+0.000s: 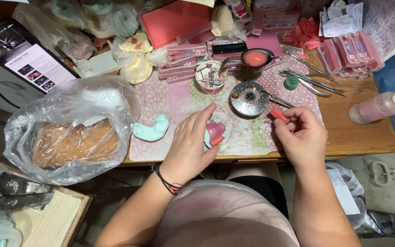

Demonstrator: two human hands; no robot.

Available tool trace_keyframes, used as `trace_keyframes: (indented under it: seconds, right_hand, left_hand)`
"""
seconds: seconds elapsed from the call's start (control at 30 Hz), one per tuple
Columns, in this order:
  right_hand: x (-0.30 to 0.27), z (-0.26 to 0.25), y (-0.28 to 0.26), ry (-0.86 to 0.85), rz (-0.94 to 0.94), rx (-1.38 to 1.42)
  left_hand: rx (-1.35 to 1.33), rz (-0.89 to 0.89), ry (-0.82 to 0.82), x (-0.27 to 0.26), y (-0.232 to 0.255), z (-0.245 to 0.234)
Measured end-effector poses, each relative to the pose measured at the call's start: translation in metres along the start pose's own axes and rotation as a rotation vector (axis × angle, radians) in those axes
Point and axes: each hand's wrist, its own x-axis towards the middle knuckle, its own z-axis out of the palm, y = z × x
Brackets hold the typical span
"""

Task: Refining and shaping wax material on a dental prosthetic model using a metal hand tool and applicator.

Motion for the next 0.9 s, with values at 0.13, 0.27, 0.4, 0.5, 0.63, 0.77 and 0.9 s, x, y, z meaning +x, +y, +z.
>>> trace_keyframes:
  seconds: [0.13,0.27,0.4,0.5,0.63,0.77,0.9]
  right_hand:
    - [-0.005,-0.003,-0.001,-0.072,-0.053,0.102]
    - [-0.009,0.001,-0.003,-0.093,-0.205,0.139]
    - [-0.012,0.002,0.004,-0.134,-0.246,0.093]
    - [-0.014,0.006,-0.005,-0.192,-0.299,0.132]
    - [-0.029,0.028,-0.025,-0.265,-0.283,0.337]
    - [-0.035,0.044,-0.04,-0.295,-0.471,0.217]
    - [-0.037,0.06,-0.044,-0.265,-0.7,0.055]
  left_hand:
    - [-0.054,0.064,-0.053,0.003,-0.001,-0.014]
    - [0.059,0.138,0.011,0.001,-0.001,-0.02]
    - [0.004,0.086,-0.059,-0.002,0.0,-0.019]
    - [0.011,0.099,-0.011,0.0,-0.004,-0.016]
    - [0.008,0.101,0.027,0.0,-0.006,-0.01]
    - [0.008,0.112,0.064,-0.002,-0.007,-0.007]
    - [0.022,0.119,0.091,-0.005,-0.015,-0.002]
